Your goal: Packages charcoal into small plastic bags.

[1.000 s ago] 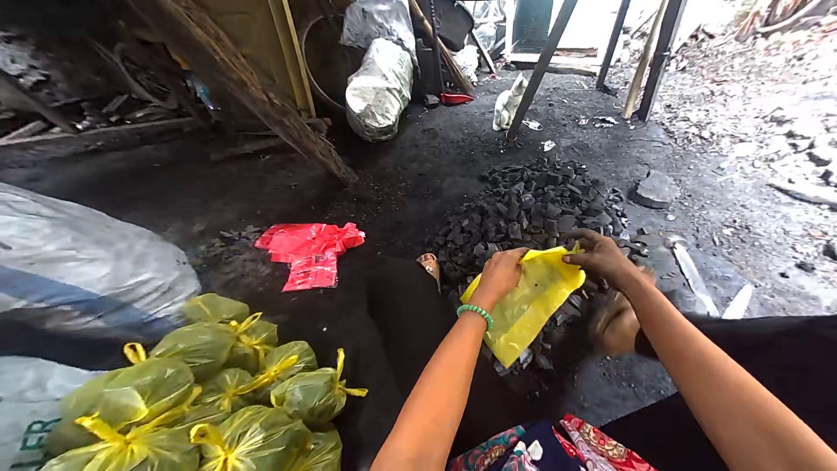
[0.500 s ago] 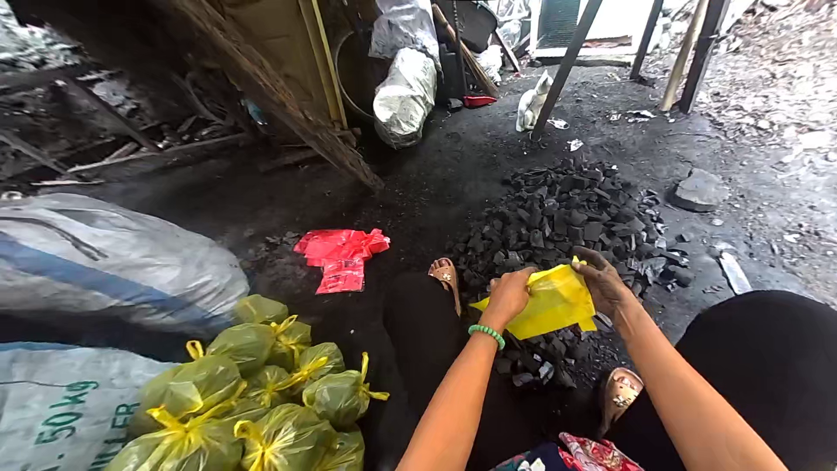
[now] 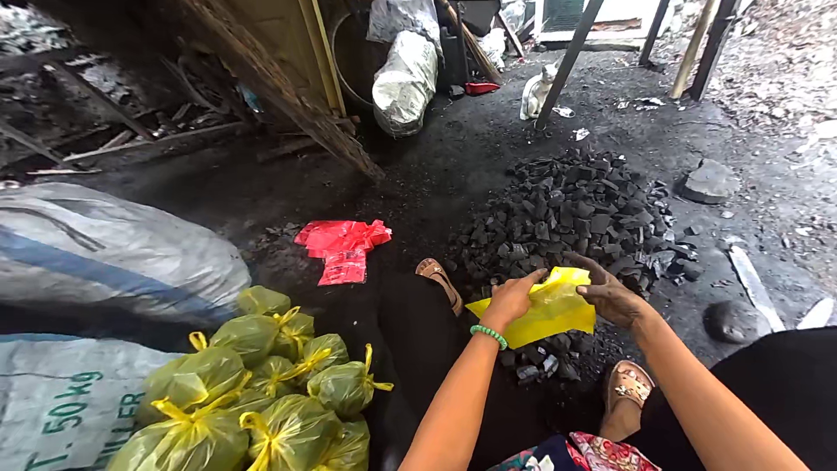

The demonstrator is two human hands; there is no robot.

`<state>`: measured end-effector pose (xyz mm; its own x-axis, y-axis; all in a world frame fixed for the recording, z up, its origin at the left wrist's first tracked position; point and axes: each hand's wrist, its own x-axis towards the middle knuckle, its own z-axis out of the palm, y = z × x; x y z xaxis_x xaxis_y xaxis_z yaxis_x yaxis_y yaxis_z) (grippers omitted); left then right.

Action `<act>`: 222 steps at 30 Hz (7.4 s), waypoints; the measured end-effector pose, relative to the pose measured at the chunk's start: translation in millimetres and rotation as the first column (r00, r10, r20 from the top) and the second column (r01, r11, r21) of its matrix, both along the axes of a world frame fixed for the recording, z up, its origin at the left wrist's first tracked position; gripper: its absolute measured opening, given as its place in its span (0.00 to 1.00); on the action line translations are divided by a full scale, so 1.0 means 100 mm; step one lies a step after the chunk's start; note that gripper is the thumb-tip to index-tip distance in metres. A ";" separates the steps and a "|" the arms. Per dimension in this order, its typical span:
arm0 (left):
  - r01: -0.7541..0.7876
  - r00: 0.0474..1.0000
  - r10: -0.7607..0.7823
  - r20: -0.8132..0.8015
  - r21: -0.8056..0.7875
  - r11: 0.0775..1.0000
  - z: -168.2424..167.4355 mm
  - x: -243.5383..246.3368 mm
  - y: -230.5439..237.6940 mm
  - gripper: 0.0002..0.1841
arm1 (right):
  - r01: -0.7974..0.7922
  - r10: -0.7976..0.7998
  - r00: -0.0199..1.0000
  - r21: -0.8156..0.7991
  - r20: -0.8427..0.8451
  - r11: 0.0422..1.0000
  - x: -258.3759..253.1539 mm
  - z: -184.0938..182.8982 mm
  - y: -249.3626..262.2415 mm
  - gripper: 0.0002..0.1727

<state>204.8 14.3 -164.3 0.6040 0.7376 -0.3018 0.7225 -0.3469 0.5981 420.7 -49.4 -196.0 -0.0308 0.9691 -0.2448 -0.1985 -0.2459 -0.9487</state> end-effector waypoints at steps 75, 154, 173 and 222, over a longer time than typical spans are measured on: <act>-0.893 0.314 0.936 -0.155 -0.384 0.236 -2.15 0.14 0.94 0.53 | 0.730 -0.409 0.626 -0.316 0.664 0.606 0.64 -2.08 0.49 0.36; -0.329 0.899 0.245 -0.364 -0.191 0.925 -0.61 0.61 1.12 0.41 | -0.356 0.342 0.650 -0.126 0.678 0.926 0.34 -0.46 1.13 0.23; 0.040 0.990 -0.052 -0.131 -0.092 0.995 0.46 0.49 1.22 0.17 | 0.161 0.422 0.526 -0.573 0.738 0.803 -0.54 -1.71 0.24 0.59; -0.227 0.223 0.729 0.648 -0.692 0.685 0.80 0.10 1.28 0.15 | 0.549 -0.530 0.822 -0.039 0.208 0.835 0.59 -1.35 0.98 0.27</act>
<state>214.9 142.5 -84.0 0.2533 0.9431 -0.2155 -0.3276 0.2932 0.8982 480.2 48.9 -330.5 0.5440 0.7897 -0.2836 -0.1530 -0.2389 -0.9589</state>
